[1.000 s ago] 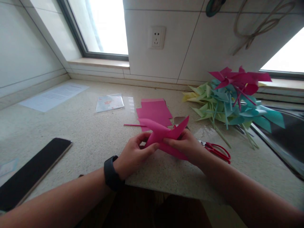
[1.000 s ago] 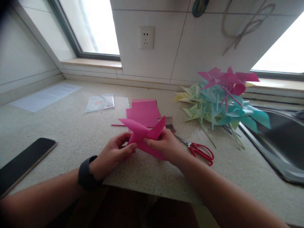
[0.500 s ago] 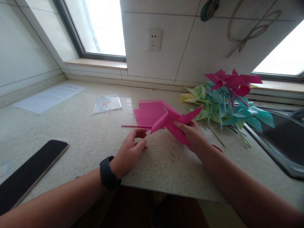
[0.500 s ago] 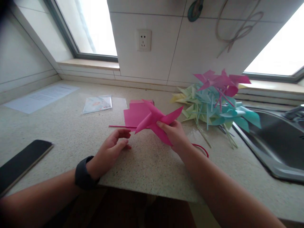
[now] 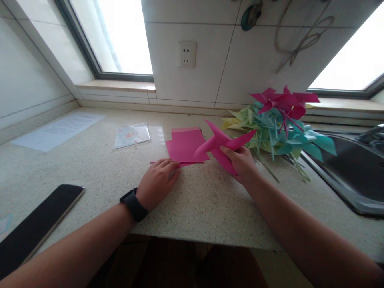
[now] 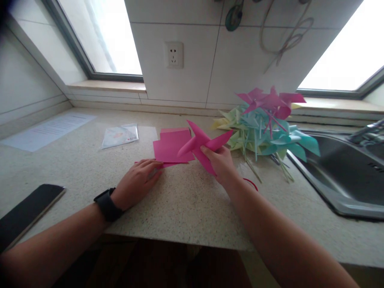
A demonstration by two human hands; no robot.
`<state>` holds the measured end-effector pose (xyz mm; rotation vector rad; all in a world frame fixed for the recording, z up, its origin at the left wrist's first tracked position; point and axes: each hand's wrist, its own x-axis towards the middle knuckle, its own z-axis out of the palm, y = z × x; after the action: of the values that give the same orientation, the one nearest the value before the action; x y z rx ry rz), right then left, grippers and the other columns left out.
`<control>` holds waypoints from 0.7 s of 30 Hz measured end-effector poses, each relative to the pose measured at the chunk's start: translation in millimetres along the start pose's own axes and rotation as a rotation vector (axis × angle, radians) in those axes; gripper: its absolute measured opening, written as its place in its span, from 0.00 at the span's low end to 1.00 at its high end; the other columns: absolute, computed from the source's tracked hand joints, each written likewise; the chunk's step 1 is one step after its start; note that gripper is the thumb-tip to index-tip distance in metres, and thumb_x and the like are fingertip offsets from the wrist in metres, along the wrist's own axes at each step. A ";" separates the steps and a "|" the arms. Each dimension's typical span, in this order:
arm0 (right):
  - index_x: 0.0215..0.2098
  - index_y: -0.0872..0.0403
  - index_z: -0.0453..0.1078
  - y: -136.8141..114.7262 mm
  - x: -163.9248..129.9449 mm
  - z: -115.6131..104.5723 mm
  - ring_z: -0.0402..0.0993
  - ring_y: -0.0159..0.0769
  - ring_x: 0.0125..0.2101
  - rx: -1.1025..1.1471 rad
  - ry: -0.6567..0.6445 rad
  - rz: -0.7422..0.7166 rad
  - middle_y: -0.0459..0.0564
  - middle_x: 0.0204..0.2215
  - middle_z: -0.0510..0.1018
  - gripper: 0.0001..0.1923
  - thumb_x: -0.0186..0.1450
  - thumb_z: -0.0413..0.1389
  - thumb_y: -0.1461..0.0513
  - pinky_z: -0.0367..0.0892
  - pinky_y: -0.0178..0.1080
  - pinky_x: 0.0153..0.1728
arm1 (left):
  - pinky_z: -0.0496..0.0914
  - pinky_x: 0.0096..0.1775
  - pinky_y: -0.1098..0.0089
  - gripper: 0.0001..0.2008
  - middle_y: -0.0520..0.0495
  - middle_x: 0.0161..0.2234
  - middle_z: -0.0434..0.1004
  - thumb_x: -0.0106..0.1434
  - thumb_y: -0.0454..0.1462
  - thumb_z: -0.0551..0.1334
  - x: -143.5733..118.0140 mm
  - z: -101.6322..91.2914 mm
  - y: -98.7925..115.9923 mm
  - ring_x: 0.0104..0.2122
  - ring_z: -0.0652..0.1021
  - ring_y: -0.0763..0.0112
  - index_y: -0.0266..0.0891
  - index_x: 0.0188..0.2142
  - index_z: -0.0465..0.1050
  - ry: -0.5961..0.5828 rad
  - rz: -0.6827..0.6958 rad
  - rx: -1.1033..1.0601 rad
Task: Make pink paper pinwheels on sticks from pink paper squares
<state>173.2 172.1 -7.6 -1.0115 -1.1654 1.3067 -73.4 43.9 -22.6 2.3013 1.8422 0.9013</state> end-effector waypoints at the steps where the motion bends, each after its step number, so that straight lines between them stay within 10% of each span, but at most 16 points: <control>1: 0.29 0.54 0.77 0.9 0.4 0.0 0.70 0.31 0.21 0.002 -0.002 -0.006 0.46 0.23 0.78 0.16 0.48 0.71 0.55 0.65 0.35 0.22 | 0.69 0.53 0.48 0.11 0.41 0.49 0.79 0.70 0.36 0.59 -0.3 0.6 0.0 0.49 0.76 0.55 0.41 0.51 0.74 -0.002 0.002 0.026; 21: 0.30 0.53 0.78 -1.8 -5.0 4.7 0.71 0.32 0.23 -0.052 -0.064 -0.026 0.44 0.25 0.78 0.11 0.50 0.70 0.57 0.66 0.36 0.25 | 0.68 0.47 0.56 0.07 0.43 0.43 0.78 0.70 0.36 0.61 -3.9 -5.5 10.8 0.42 0.73 0.58 0.42 0.42 0.79 -0.013 0.050 0.139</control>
<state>169.2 166.7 -5.3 -0.9950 -1.2633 1.3017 -67.0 35.6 -15.4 2.4380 1.9071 0.7847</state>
